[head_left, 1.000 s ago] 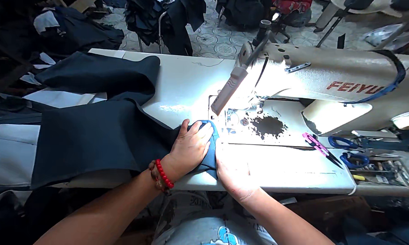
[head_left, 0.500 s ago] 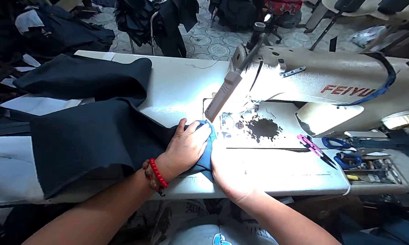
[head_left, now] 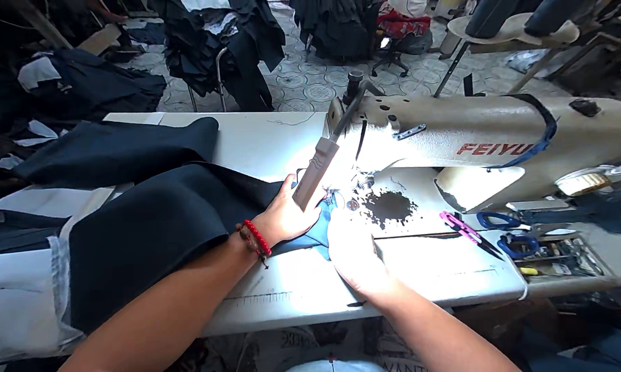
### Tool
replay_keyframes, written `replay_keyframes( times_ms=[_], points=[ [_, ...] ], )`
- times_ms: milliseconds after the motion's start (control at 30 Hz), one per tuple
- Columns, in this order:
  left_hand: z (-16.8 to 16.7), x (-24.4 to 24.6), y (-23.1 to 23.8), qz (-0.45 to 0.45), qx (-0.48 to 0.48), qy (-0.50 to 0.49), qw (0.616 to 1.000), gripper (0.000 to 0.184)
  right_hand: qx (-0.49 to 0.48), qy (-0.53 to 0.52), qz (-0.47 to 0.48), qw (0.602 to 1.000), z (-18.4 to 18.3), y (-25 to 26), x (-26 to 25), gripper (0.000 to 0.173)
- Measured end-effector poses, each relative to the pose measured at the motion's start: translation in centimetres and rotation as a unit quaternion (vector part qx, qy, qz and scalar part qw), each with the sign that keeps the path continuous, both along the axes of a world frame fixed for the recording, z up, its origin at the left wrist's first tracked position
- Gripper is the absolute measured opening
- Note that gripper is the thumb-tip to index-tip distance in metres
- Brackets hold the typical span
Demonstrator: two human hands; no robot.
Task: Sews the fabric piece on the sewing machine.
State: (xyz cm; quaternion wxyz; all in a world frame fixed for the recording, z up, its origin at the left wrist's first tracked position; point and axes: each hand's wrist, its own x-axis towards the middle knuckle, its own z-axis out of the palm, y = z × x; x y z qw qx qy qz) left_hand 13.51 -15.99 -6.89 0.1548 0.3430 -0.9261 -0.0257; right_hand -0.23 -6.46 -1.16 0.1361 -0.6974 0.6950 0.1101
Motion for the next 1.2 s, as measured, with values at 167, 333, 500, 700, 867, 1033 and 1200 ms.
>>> replay_keyframes(
  times_ms=[167, 333, 500, 700, 867, 1033, 1200],
  points=[
    [0.0, -0.1, -0.5, -0.016, -0.003, 0.005, 1.000, 0.038, 0.000, 0.005, -0.008, 1.000, 0.0, 0.1, 0.3, 0.043],
    [-0.2, 0.3, -1.1, -0.028, -0.007, 0.005, 1.000, 0.038, 0.019, 0.005, 0.001, 1.000, 0.3, -0.3, 0.6, 0.044],
    [-0.2, 0.2, -0.9, -0.023, -0.009, 0.008, 1.000, 0.036, 0.007, 0.002, 0.003, 1.000, 0.0, -0.3, 0.4, 0.047],
    [-0.1, -0.2, -0.1, -0.004, 0.009, 0.014, 1.000, 0.035, -0.015, 0.009, -0.001, 1.000, -0.4, -0.2, 0.5, 0.044],
    [0.2, -0.3, 0.0, -0.004, 0.004, 0.001, 1.000, 0.032, -0.006, -0.004, -0.007, 1.000, -0.3, -0.1, 0.5, 0.044],
    [-0.3, -0.2, -0.5, -0.007, 0.009, 0.012, 1.000, 0.033, 0.015, -0.002, -0.020, 1.000, 0.3, -0.5, 0.7, 0.045],
    [0.0, 0.1, -0.4, -0.010, 0.022, 0.018, 1.000, 0.035, -0.054, -0.052, -0.063, 0.995, -1.1, -0.6, -0.1, 0.047]
  ],
)
